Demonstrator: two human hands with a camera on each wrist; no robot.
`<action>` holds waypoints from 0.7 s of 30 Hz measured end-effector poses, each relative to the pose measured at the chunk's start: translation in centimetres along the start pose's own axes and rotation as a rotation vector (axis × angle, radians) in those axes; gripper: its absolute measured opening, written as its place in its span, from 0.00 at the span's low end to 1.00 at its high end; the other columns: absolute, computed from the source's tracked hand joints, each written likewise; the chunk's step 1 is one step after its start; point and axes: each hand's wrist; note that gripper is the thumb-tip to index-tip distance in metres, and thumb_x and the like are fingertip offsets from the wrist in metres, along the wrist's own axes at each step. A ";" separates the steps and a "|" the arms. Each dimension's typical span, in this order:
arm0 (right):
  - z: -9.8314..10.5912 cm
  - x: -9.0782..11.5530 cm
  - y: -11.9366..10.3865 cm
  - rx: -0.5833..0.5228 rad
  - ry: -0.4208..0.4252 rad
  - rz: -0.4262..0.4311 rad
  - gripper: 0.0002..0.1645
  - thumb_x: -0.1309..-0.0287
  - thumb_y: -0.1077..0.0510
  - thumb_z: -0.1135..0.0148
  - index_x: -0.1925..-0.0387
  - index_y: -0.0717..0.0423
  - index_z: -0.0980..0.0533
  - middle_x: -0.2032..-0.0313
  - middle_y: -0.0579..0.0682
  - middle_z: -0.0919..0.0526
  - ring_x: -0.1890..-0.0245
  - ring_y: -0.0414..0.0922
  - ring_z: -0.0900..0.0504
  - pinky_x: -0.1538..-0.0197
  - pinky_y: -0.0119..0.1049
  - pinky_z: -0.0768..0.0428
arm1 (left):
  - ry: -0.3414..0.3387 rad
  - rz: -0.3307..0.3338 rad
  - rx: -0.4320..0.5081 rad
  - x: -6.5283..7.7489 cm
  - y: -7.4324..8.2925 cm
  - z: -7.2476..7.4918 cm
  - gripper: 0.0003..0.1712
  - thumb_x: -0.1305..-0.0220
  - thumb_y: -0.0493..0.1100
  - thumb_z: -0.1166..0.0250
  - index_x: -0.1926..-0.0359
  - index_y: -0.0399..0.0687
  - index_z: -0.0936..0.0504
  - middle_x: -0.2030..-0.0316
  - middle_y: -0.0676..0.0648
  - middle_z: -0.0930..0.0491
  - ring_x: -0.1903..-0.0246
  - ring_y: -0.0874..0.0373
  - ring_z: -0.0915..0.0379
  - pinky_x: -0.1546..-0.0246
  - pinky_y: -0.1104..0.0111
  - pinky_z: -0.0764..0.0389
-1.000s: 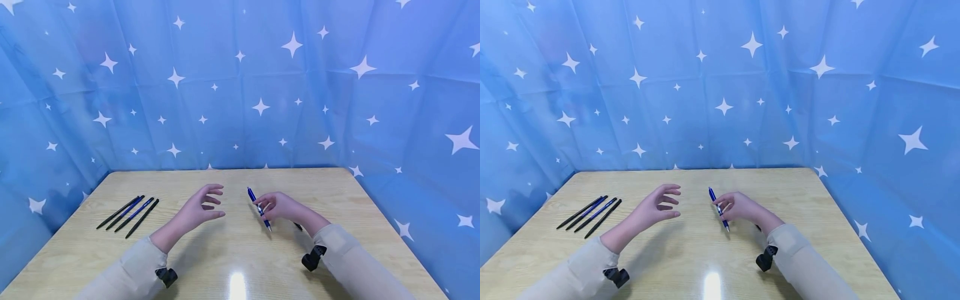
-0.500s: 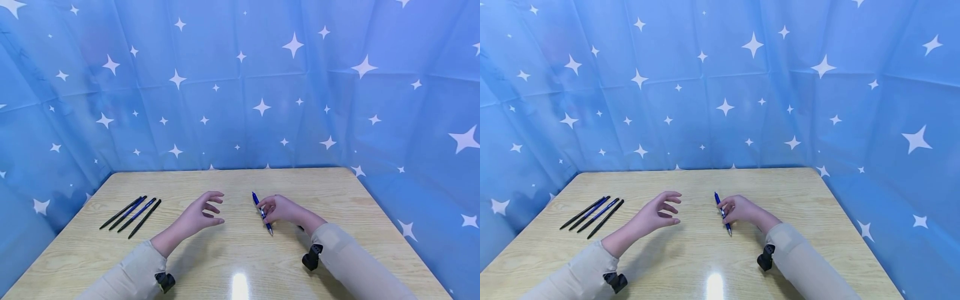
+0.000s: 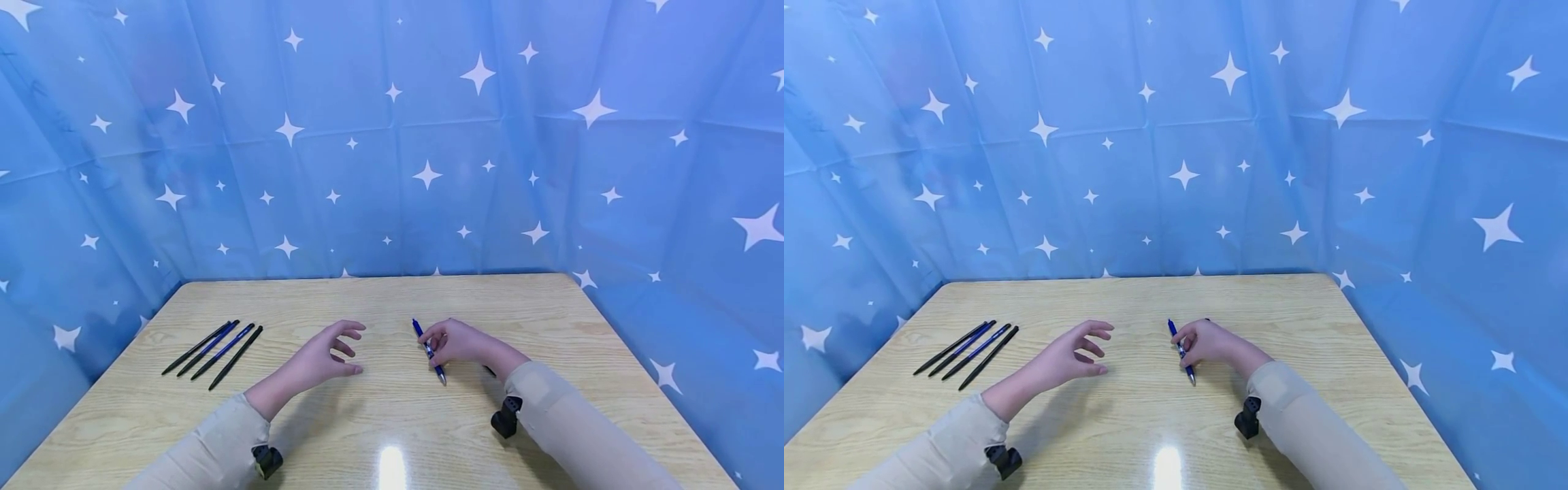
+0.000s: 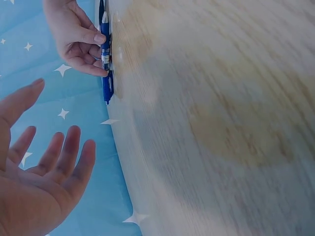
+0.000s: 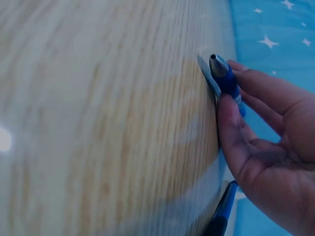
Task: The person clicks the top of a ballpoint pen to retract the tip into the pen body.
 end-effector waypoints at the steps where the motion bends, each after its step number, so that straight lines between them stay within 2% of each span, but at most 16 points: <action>1: 0.0 0.0 -0.1 0.006 -0.001 -0.002 0.26 0.51 0.68 0.27 0.47 0.62 0.21 0.66 0.52 0.22 0.69 0.44 0.24 0.67 0.35 0.23 | -0.003 -0.003 -0.003 0.0 0.0 0.0 0.36 0.44 0.33 0.27 0.35 0.46 0.31 0.43 0.37 0.30 0.53 0.45 0.24 0.55 0.61 0.20; 8: 0.0 0.3 -0.4 0.010 -0.001 0.000 0.27 0.52 0.68 0.26 0.47 0.62 0.21 0.65 0.53 0.23 0.67 0.45 0.24 0.66 0.37 0.23 | -0.016 -0.014 -0.019 0.0 0.0 -0.3 0.36 0.44 0.32 0.28 0.35 0.47 0.30 0.43 0.35 0.29 0.52 0.42 0.24 0.56 0.61 0.20; 12: 0.4 0.2 -0.1 0.050 0.009 -0.013 0.26 0.52 0.65 0.25 0.48 0.58 0.20 0.62 0.51 0.22 0.63 0.44 0.22 0.63 0.38 0.21 | -0.025 -0.022 -0.015 -0.1 0.1 -0.5 0.36 0.45 0.31 0.28 0.36 0.46 0.30 0.44 0.35 0.29 0.53 0.41 0.24 0.56 0.60 0.20; 16: 1.3 0.5 -0.1 0.098 0.033 -0.001 0.27 0.51 0.63 0.25 0.47 0.56 0.20 0.59 0.50 0.21 0.59 0.45 0.21 0.60 0.39 0.20 | -0.039 -0.031 -0.019 -0.4 0.2 -0.7 0.36 0.45 0.32 0.28 0.36 0.44 0.30 0.44 0.35 0.28 0.53 0.41 0.24 0.55 0.60 0.20; 21: 3.1 1.2 -0.4 0.095 0.054 0.026 0.27 0.49 0.64 0.27 0.45 0.60 0.22 0.54 0.57 0.21 0.57 0.48 0.21 0.59 0.41 0.20 | -0.053 -0.034 -0.034 -0.9 0.3 -1.0 0.36 0.45 0.33 0.27 0.35 0.44 0.30 0.43 0.35 0.28 0.53 0.44 0.24 0.56 0.61 0.20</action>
Point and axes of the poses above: each hand's wrist, its own x-axis away from the middle knuckle, its own z-axis out of the back of the hand, y = z × x
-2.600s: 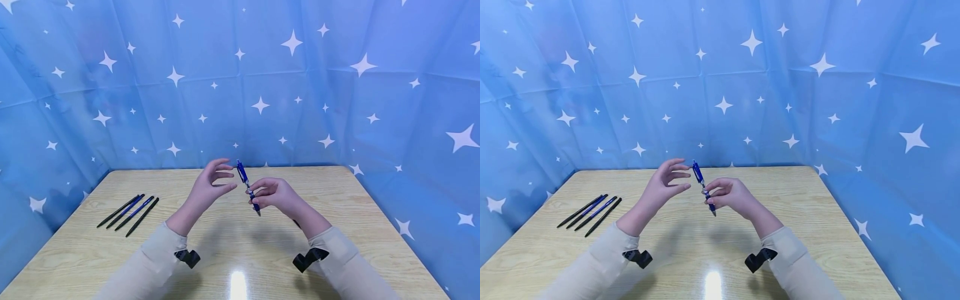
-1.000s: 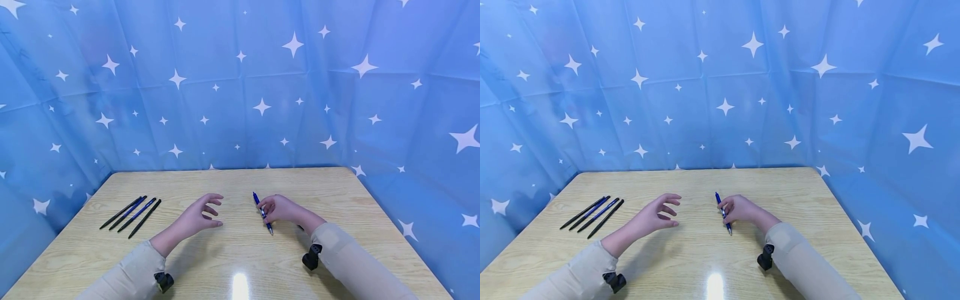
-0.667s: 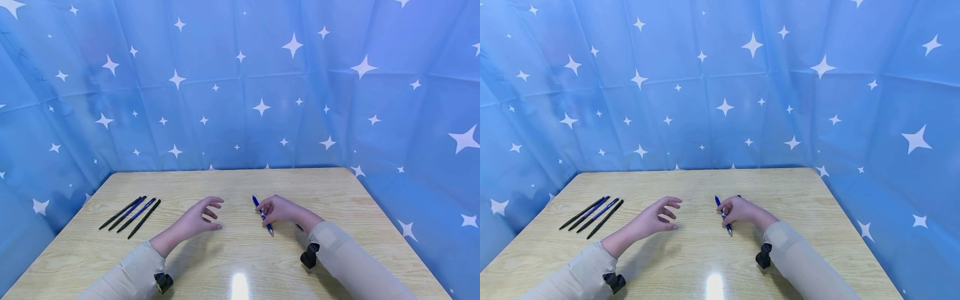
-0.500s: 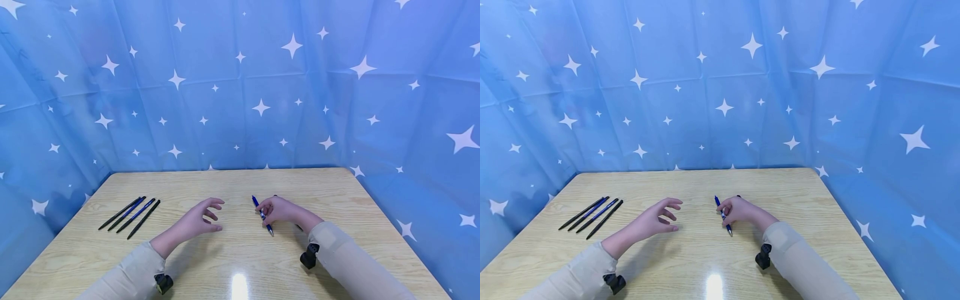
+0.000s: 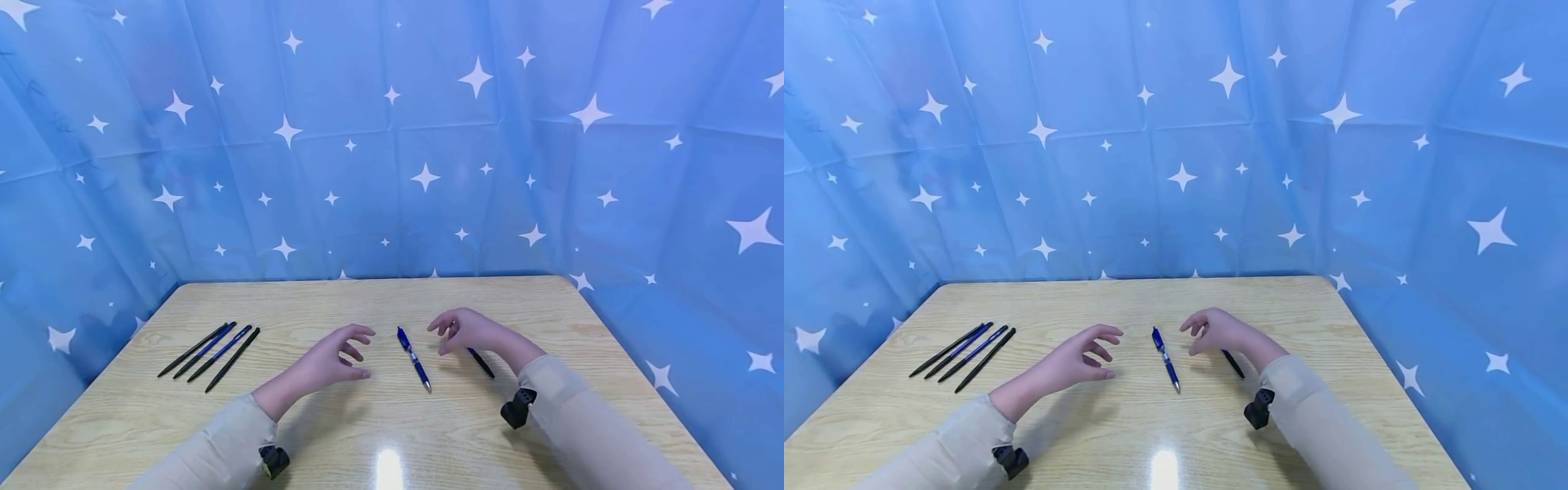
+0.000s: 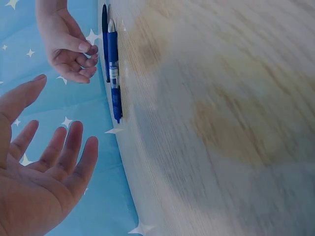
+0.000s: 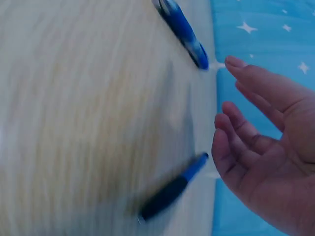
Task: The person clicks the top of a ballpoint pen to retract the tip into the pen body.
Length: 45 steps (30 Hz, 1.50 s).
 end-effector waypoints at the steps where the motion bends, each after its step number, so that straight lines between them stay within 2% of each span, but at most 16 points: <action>1: 0.3 0.2 0.0 -0.002 0.004 -0.006 0.27 0.48 0.64 0.27 0.45 0.60 0.22 0.53 0.58 0.21 0.58 0.48 0.21 0.59 0.41 0.20 | -0.003 -0.001 0.001 -0.1 0.1 -0.1 0.36 0.45 0.33 0.27 0.35 0.44 0.30 0.43 0.35 0.28 0.53 0.43 0.24 0.56 0.61 0.20; 9: 1.5 1.0 1.4 0.012 0.025 -0.046 0.26 0.49 0.65 0.27 0.46 0.61 0.22 0.51 0.58 0.23 0.61 0.47 0.22 0.63 0.39 0.21 | -0.033 -0.006 0.006 -0.6 0.2 -0.6 0.37 0.44 0.34 0.27 0.34 0.43 0.31 0.42 0.35 0.28 0.52 0.43 0.24 0.55 0.61 0.20; 14: 1.7 1.2 2.6 0.010 0.023 -0.067 0.28 0.53 0.65 0.24 0.47 0.60 0.21 0.52 0.56 0.24 0.57 0.49 0.22 0.60 0.40 0.20 | -0.043 -0.010 0.006 -1.1 0.3 -1.1 0.37 0.44 0.35 0.27 0.34 0.44 0.31 0.42 0.36 0.28 0.52 0.44 0.24 0.55 0.61 0.20; 21: 1.8 1.7 3.5 0.039 -0.025 -0.082 0.27 0.55 0.64 0.23 0.49 0.58 0.20 0.65 0.55 0.27 0.71 0.46 0.34 0.69 0.38 0.33 | -0.056 -0.027 0.021 -1.6 0.5 -1.8 0.36 0.43 0.35 0.28 0.35 0.45 0.31 0.43 0.36 0.28 0.52 0.43 0.23 0.55 0.63 0.20; 27: 1.5 1.9 4.2 0.072 -0.052 -0.099 0.28 0.57 0.64 0.21 0.50 0.52 0.19 0.65 0.51 0.28 0.68 0.46 0.34 0.67 0.39 0.33 | -0.058 -0.032 0.024 -1.8 0.4 -2.0 0.36 0.43 0.35 0.28 0.34 0.43 0.31 0.43 0.36 0.28 0.52 0.45 0.23 0.56 0.63 0.20; 36: 1.9 1.8 4.0 0.050 -0.101 -0.046 0.25 0.56 0.68 0.23 0.54 0.58 0.20 0.70 0.54 0.25 0.71 0.45 0.30 0.68 0.38 0.28 | -0.052 -0.030 0.009 -1.7 0.4 -1.9 0.36 0.43 0.35 0.28 0.35 0.44 0.31 0.43 0.36 0.28 0.54 0.49 0.23 0.56 0.63 0.20; 40: 1.9 1.9 3.5 0.059 -0.110 -0.058 0.25 0.56 0.69 0.24 0.53 0.58 0.21 0.70 0.53 0.24 0.72 0.46 0.28 0.67 0.39 0.26 | -0.051 -0.030 0.012 -1.6 0.5 -1.9 0.36 0.43 0.35 0.28 0.34 0.43 0.32 0.43 0.36 0.28 0.54 0.50 0.23 0.56 0.63 0.20; 45: 1.9 2.0 2.6 0.140 -0.110 -0.097 0.26 0.55 0.69 0.24 0.52 0.56 0.21 0.71 0.52 0.23 0.73 0.44 0.27 0.68 0.38 0.25 | -0.050 -0.032 0.015 -1.6 0.5 -1.9 0.36 0.42 0.35 0.28 0.34 0.43 0.32 0.43 0.36 0.28 0.54 0.50 0.23 0.56 0.63 0.20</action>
Point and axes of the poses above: each hand's wrist, its own x-axis away from the middle knuckle, its own z-axis out of the back of the hand, y = z × x
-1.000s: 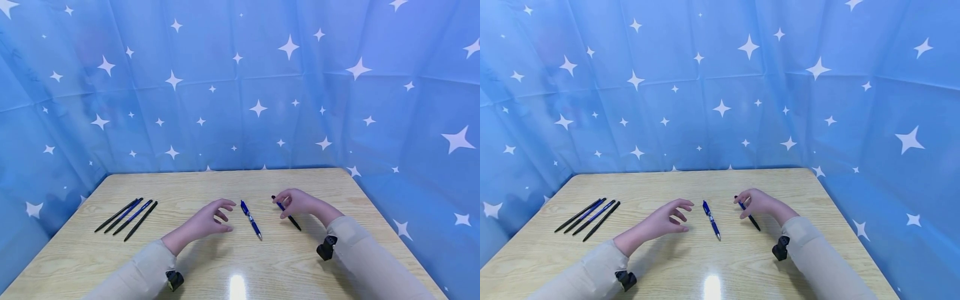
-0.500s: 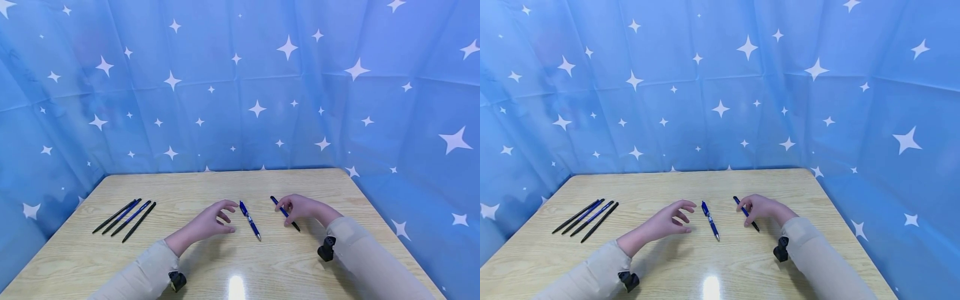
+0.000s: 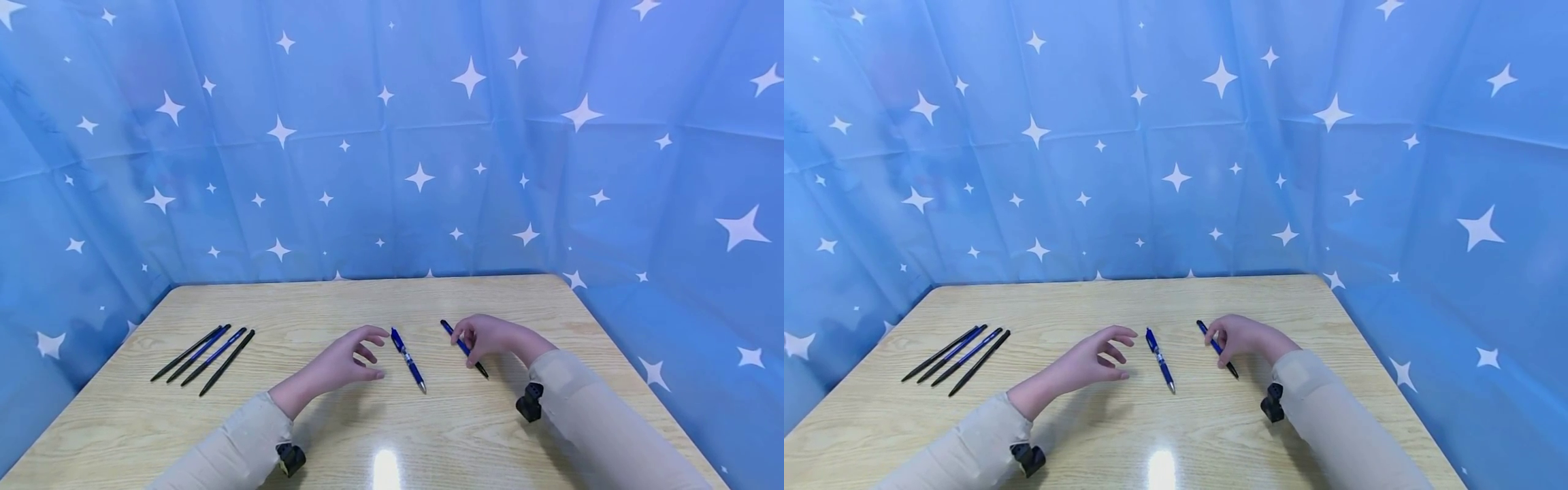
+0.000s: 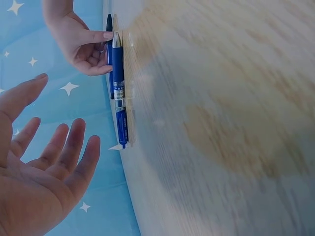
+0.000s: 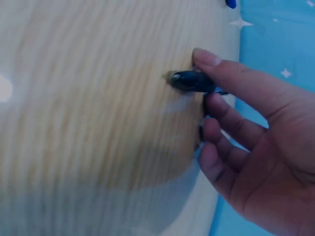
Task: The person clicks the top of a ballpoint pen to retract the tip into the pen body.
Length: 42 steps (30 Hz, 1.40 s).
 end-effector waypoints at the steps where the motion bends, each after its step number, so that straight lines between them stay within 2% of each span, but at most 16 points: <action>1: 0.0 0.0 -0.2 0.009 -0.003 -0.016 0.26 0.55 0.69 0.24 0.52 0.55 0.21 0.71 0.52 0.23 0.75 0.44 0.27 0.70 0.37 0.25 | 0.001 -0.001 0.002 0.0 0.0 0.0 0.36 0.42 0.35 0.28 0.34 0.42 0.32 0.43 0.36 0.28 0.54 0.49 0.23 0.56 0.63 0.20; 5: 0.1 0.1 -0.8 0.007 -0.028 -0.082 0.26 0.54 0.70 0.25 0.52 0.52 0.22 0.71 0.53 0.23 0.79 0.44 0.28 0.74 0.38 0.25 | 0.002 -0.004 0.008 0.0 0.1 0.1 0.36 0.43 0.34 0.28 0.34 0.42 0.32 0.43 0.36 0.28 0.53 0.46 0.23 0.56 0.62 0.20; 8: 0.2 0.1 -1.1 -0.014 -0.044 -0.126 0.27 0.54 0.71 0.26 0.52 0.51 0.22 0.69 0.54 0.23 0.78 0.45 0.26 0.74 0.40 0.21 | 0.008 -0.005 0.003 0.1 0.2 0.1 0.36 0.43 0.34 0.28 0.34 0.43 0.32 0.43 0.36 0.28 0.53 0.46 0.23 0.56 0.62 0.20; 14: 0.5 0.1 -1.3 -0.083 -0.081 -0.171 0.28 0.54 0.74 0.28 0.51 0.51 0.23 0.64 0.56 0.23 0.75 0.47 0.21 0.69 0.42 0.17 | 0.009 -0.003 0.011 0.1 0.3 0.1 0.36 0.43 0.33 0.28 0.34 0.44 0.31 0.43 0.36 0.28 0.53 0.46 0.23 0.55 0.61 0.19; 19: 0.7 0.3 -1.4 -0.155 -0.094 -0.174 0.30 0.53 0.76 0.31 0.49 0.50 0.24 0.63 0.57 0.24 0.77 0.46 0.25 0.72 0.40 0.20 | 0.003 0.000 0.006 -0.1 0.5 0.1 0.37 0.43 0.34 0.28 0.34 0.43 0.32 0.43 0.36 0.28 0.52 0.45 0.23 0.55 0.61 0.19; 23: 1.0 0.5 -2.5 -0.201 -0.082 -0.126 0.31 0.50 0.77 0.34 0.47 0.51 0.25 0.61 0.57 0.24 0.75 0.47 0.25 0.72 0.42 0.21 | 0.024 0.006 -0.018 -0.3 0.8 0.6 0.36 0.43 0.35 0.28 0.34 0.47 0.31 0.44 0.39 0.27 0.53 0.47 0.23 0.55 0.62 0.19; 27: 1.2 0.5 -4.2 -0.204 -0.065 -0.043 0.30 0.49 0.76 0.34 0.46 0.52 0.26 0.59 0.57 0.24 0.68 0.52 0.19 0.66 0.45 0.18 | 0.057 -0.003 -0.028 -0.7 1.5 1.4 0.36 0.43 0.37 0.27 0.35 0.50 0.30 0.44 0.43 0.26 0.53 0.48 0.23 0.55 0.62 0.19; 32: 1.2 0.7 -5.8 -0.235 -0.040 0.050 0.30 0.48 0.76 0.35 0.47 0.49 0.26 0.56 0.61 0.24 0.61 0.56 0.17 0.63 0.46 0.17 | 0.089 -0.013 -0.048 -1.3 2.6 2.2 0.36 0.43 0.38 0.27 0.34 0.52 0.30 0.44 0.44 0.26 0.53 0.49 0.23 0.53 0.60 0.20; 38: 1.0 1.0 -7.2 -0.277 -0.011 0.155 0.28 0.48 0.74 0.33 0.47 0.49 0.26 0.55 0.61 0.23 0.60 0.56 0.17 0.62 0.51 0.17 | 0.151 -0.040 -0.071 -2.0 3.8 2.4 0.39 0.44 0.38 0.27 0.32 0.53 0.33 0.46 0.46 0.25 0.53 0.53 0.23 0.52 0.57 0.20; 42: 0.8 1.2 -8.1 -0.302 0.018 0.198 0.27 0.47 0.72 0.32 0.47 0.50 0.26 0.54 0.60 0.23 0.59 0.52 0.18 0.62 0.48 0.17 | 0.183 -0.048 -0.084 -2.4 4.3 2.2 0.41 0.43 0.39 0.27 0.31 0.55 0.35 0.47 0.47 0.25 0.52 0.52 0.24 0.51 0.56 0.21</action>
Point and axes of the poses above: each hand's wrist, its own x-axis away from the middle knuckle, its own z-axis out of the back of the hand, y = z × x
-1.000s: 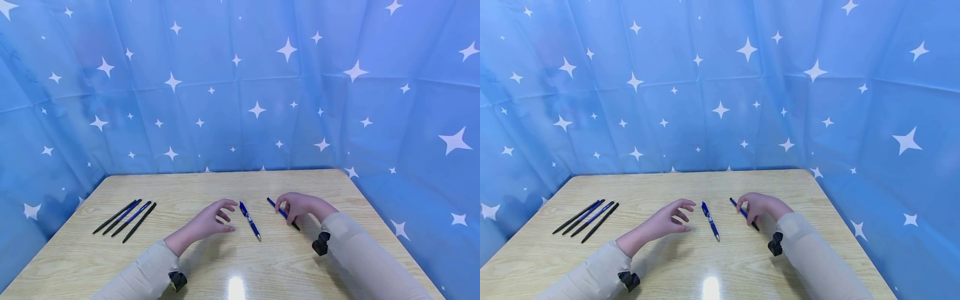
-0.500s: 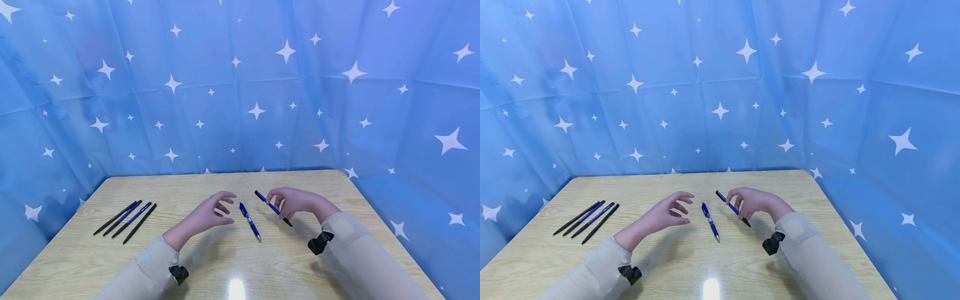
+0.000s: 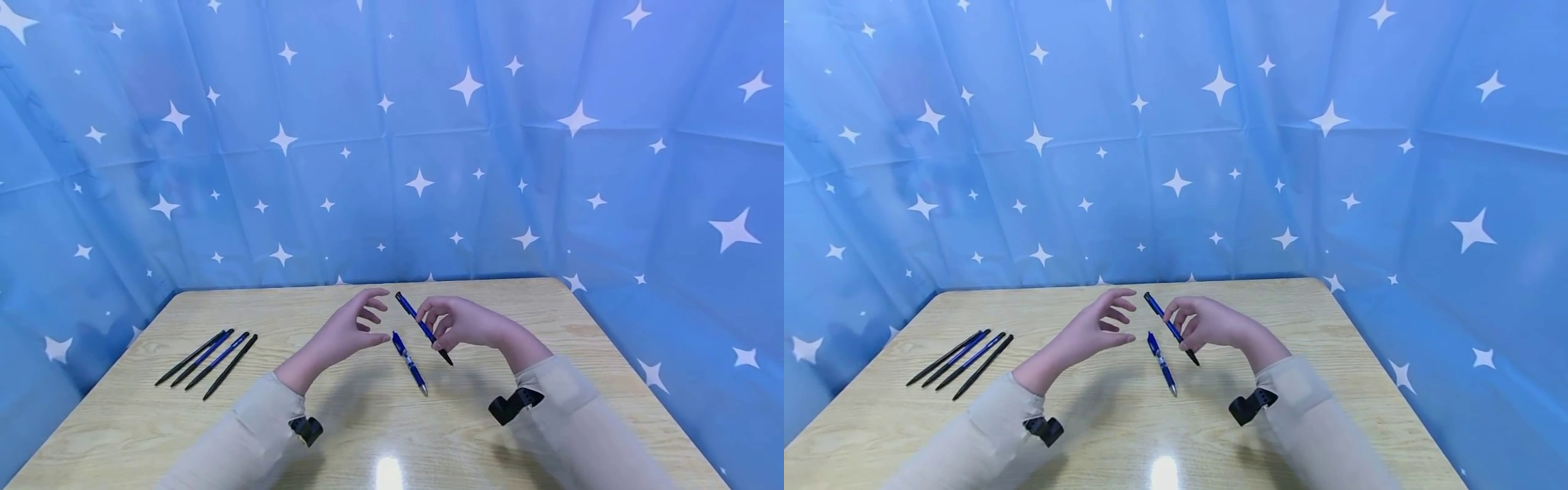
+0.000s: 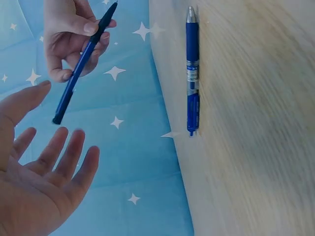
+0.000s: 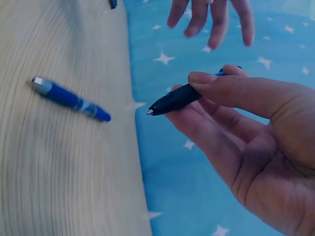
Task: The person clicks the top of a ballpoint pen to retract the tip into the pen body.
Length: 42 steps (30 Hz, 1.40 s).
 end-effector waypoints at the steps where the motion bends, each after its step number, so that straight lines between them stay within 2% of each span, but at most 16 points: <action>1: -0.1 0.0 -0.2 -0.008 0.008 0.008 0.27 0.47 0.72 0.32 0.47 0.50 0.26 0.54 0.59 0.23 0.59 0.51 0.18 0.62 0.47 0.17 | 0.011 0.001 -0.003 -0.1 0.1 -0.1 0.42 0.43 0.38 0.27 0.31 0.55 0.36 0.47 0.47 0.25 0.51 0.52 0.24 0.51 0.56 0.21; 3: -0.4 0.0 -0.5 -0.028 0.023 0.028 0.27 0.46 0.72 0.32 0.47 0.52 0.27 0.52 0.62 0.24 0.59 0.51 0.18 0.61 0.46 0.17 | 0.041 0.003 -0.004 -0.3 0.4 -0.2 0.42 0.43 0.38 0.27 0.31 0.56 0.36 0.48 0.47 0.24 0.51 0.53 0.25 0.51 0.56 0.21; 9: -1.2 -0.1 -1.3 -0.066 0.098 0.085 0.23 0.46 0.71 0.32 0.49 0.56 0.26 0.53 0.60 0.24 0.59 0.52 0.17 0.59 0.46 0.16 | 0.111 -0.004 0.017 -1.2 1.3 -0.2 0.42 0.42 0.37 0.28 0.29 0.56 0.36 0.48 0.46 0.23 0.50 0.52 0.25 0.50 0.56 0.22; 13: -1.8 -0.3 -1.5 -0.071 0.171 0.117 0.19 0.46 0.68 0.30 0.53 0.59 0.24 0.56 0.56 0.22 0.59 0.50 0.17 0.59 0.45 0.17 | 0.187 -0.006 0.066 -1.6 1.8 -0.6 0.38 0.40 0.37 0.29 0.31 0.54 0.32 0.48 0.45 0.23 0.52 0.52 0.24 0.51 0.58 0.21; 18: -2.5 -0.7 -1.6 -0.124 0.278 0.132 0.15 0.47 0.67 0.30 0.57 0.58 0.22 0.59 0.55 0.18 0.61 0.50 0.16 0.59 0.45 0.17 | 0.297 -0.018 0.142 -1.9 2.2 -1.2 0.30 0.38 0.40 0.31 0.35 0.55 0.27 0.51 0.48 0.22 0.54 0.56 0.22 0.51 0.61 0.20; 21: -3.0 -0.9 -1.4 -0.168 0.330 0.134 0.14 0.47 0.67 0.30 0.58 0.57 0.21 0.63 0.55 0.16 0.61 0.50 0.16 0.58 0.45 0.16 | 0.340 -0.030 0.222 -2.1 2.4 -1.5 0.27 0.37 0.39 0.31 0.38 0.56 0.25 0.53 0.48 0.22 0.55 0.56 0.21 0.51 0.61 0.20; 24: -3.5 -1.0 -1.3 -0.202 0.387 0.133 0.12 0.47 0.67 0.30 0.60 0.58 0.20 0.64 0.54 0.15 0.61 0.50 0.16 0.58 0.45 0.16 | 0.356 -0.040 0.302 -2.1 2.7 -1.8 0.26 0.37 0.37 0.32 0.38 0.54 0.24 0.55 0.47 0.21 0.55 0.54 0.21 0.51 0.60 0.21; 30: -4.6 -1.4 -1.3 -0.260 0.478 0.135 0.10 0.48 0.66 0.29 0.62 0.58 0.17 0.65 0.53 0.14 0.60 0.49 0.16 0.57 0.44 0.17 | 0.374 -0.006 0.393 -2.2 3.5 -2.2 0.26 0.36 0.36 0.33 0.39 0.55 0.25 0.56 0.48 0.18 0.57 0.54 0.21 0.51 0.60 0.21; 38: -5.5 -1.7 -1.3 -0.323 0.502 0.193 0.07 0.46 0.67 0.30 0.63 0.61 0.16 0.63 0.57 0.15 0.60 0.50 0.15 0.57 0.44 0.17 | 0.398 -0.017 0.523 -2.1 3.8 -2.5 0.25 0.37 0.34 0.34 0.40 0.53 0.24 0.53 0.39 0.19 0.57 0.51 0.20 0.56 0.61 0.17; 42: -5.9 -1.8 -1.3 -0.338 0.508 0.237 0.06 0.46 0.67 0.30 0.64 0.62 0.16 0.63 0.56 0.16 0.60 0.50 0.15 0.57 0.44 0.16 | 0.422 -0.055 0.514 -2.0 3.6 -2.6 0.24 0.37 0.35 0.33 0.42 0.53 0.23 0.56 0.40 0.18 0.58 0.52 0.20 0.59 0.61 0.17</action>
Point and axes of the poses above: each hand's wrist, its own x-axis away from the middle knuckle, its own z-axis out of the back of the hand, y = z × x
